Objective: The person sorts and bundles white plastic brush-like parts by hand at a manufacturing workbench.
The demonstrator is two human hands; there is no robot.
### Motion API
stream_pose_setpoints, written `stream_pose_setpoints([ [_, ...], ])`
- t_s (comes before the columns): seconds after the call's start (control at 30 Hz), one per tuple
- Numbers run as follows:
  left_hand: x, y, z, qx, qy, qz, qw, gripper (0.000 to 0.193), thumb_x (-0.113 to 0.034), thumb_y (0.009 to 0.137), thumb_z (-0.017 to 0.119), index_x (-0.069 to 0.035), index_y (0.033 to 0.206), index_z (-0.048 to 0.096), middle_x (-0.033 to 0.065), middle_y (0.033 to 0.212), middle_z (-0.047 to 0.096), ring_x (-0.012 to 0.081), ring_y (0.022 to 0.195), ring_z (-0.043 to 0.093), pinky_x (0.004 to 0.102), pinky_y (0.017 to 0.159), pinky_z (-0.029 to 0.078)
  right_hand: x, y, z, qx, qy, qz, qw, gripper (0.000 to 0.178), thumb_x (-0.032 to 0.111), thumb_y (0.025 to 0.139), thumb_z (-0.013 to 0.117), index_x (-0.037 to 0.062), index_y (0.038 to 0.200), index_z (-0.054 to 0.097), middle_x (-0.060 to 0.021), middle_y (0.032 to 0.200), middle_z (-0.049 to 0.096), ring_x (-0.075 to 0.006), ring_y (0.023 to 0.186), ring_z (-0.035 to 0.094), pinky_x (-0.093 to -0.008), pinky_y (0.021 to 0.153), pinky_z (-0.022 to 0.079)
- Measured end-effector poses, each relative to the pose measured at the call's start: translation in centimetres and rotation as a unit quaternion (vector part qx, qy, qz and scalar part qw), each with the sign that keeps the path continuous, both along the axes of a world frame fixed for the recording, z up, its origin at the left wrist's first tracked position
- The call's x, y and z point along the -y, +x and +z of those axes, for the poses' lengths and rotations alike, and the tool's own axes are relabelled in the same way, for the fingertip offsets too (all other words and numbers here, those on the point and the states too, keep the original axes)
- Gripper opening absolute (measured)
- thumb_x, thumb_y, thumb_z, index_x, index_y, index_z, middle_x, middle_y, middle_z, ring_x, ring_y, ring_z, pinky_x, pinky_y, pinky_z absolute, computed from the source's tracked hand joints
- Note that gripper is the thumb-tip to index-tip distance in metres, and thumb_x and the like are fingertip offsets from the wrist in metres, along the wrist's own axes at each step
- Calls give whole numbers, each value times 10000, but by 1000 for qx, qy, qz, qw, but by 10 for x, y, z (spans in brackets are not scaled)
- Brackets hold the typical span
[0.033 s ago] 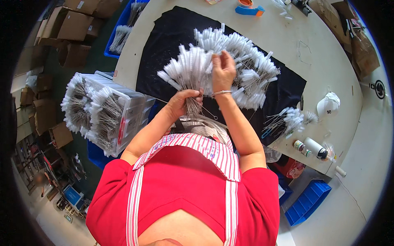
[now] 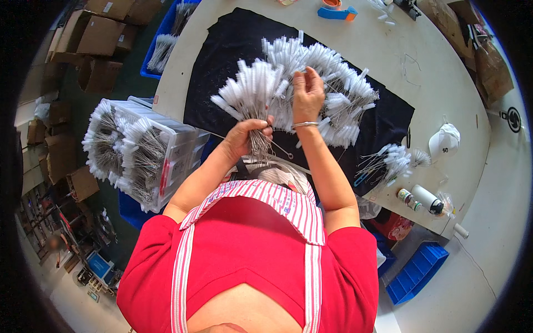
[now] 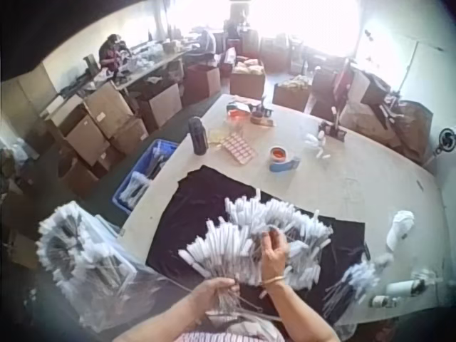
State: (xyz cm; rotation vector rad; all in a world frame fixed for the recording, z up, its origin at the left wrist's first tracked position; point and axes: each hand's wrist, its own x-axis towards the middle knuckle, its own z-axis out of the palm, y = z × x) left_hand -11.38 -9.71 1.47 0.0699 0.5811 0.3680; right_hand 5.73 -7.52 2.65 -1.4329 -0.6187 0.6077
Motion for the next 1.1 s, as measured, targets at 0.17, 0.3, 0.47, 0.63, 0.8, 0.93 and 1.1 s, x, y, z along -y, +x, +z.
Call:
stream_pose_setpoints([
  [0.17, -22, -3, 9, -96, 26, 96, 990, 176, -34, 729, 621, -22, 894, 560, 64, 705, 595, 176, 614, 582, 296, 610, 501, 33, -5, 5, -64, -166, 253, 951, 398, 341, 853, 577, 20, 1088, 575, -37, 943, 615, -96, 823, 559, -217, 692, 426],
  [0.3, -40, 6, -19, -154, 7, 240, 959, 63, -46, 707, 645, -29, 734, 590, 48, 715, 585, 155, 612, 578, 296, 576, 496, 46, -63, 9, -3, -125, 313, 941, 378, 247, 877, 557, -40, 1122, 543, -64, 1021, 603, -120, 933, 534, -238, 807, 419],
  [0.47, -44, -6, -9, -167, -5, 274, 947, 56, -51, 730, 610, -14, 735, 568, 61, 722, 584, 194, 633, 579, 334, 617, 500, 16, -88, 52, 89, -146, 259, 951, 373, 261, 842, 553, -32, 1073, 555, -214, 1104, 558, -323, 970, 574, -344, 827, 450],
  [0.63, -79, -45, 5, -35, -128, 201, 970, 81, -113, 776, 510, -45, 761, 552, 100, 747, 608, 248, 688, 598, 381, 673, 504, 0, -112, 90, 386, -89, 341, 853, 448, 324, 791, 606, -8, 1079, 518, -193, 1057, 564, -347, 904, 579, -377, 781, 469],
  [0.8, -115, -64, -17, 5, -191, 257, 947, 118, -155, 792, 491, -65, 759, 559, 95, 753, 620, 246, 692, 598, 395, 671, 498, -52, -153, 63, 490, -24, 290, 821, 451, 318, 764, 634, -32, 1030, 534, -191, 1000, 581, -332, 865, 582, -373, 745, 480],
  [0.93, -145, -89, -53, 173, -216, 258, 926, 167, -148, 833, 467, -52, 853, 603, 108, 862, 638, 237, 793, 616, 361, 762, 507, -100, -183, 38, 457, -94, 302, 831, 410, 316, 761, 649, -25, 975, 571, -185, 921, 604, -331, 836, 594, -363, 712, 490],
  [1.1, -174, -108, -47, 167, -264, 249, 917, 122, -199, 800, 529, -93, 773, 583, 65, 766, 622, 205, 748, 601, 349, 709, 502, -139, -201, 25, 485, -99, 316, 809, 319, 267, 810, 602, 12, 1000, 573, -165, 911, 614, -335, 776, 613, -357, 666, 499],
])
